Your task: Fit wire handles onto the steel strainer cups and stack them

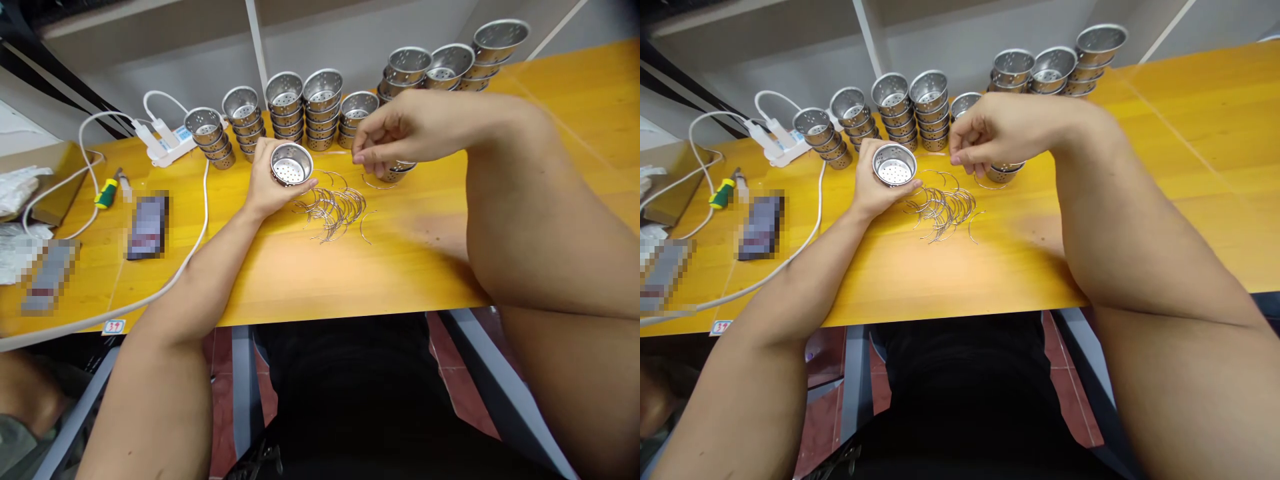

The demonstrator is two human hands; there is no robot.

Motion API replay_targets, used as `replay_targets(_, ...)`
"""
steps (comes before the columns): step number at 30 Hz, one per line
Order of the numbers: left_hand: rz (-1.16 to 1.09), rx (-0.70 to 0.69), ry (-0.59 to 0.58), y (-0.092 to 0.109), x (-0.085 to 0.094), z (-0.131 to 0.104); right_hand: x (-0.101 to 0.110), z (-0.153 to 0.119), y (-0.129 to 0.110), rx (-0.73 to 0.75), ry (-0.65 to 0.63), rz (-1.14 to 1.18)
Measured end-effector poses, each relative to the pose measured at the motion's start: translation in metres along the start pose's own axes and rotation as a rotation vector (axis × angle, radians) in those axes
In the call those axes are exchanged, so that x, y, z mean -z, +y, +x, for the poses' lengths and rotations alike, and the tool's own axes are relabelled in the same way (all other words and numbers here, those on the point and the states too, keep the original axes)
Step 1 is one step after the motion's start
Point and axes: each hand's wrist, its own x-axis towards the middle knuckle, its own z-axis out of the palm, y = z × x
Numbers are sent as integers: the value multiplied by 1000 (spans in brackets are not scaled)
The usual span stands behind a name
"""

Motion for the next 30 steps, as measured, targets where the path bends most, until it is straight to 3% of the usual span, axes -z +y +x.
replay_targets(3, 13, 10, 18, 0, -1, 0, -9, 4, -5, -27, 150, 62)
replay_targets(8, -50, 8, 32, -3, -8, -2, -31, 22, -7, 60, 356, 310)
replay_targets(18, -49, -2, 29, -6, -10, -2, -44, 32, -16, 90, 430, 518)
replay_targets(30, -11, 9, 10, -5, -7, -3, -49, 37, -13, 47, 456, 405)
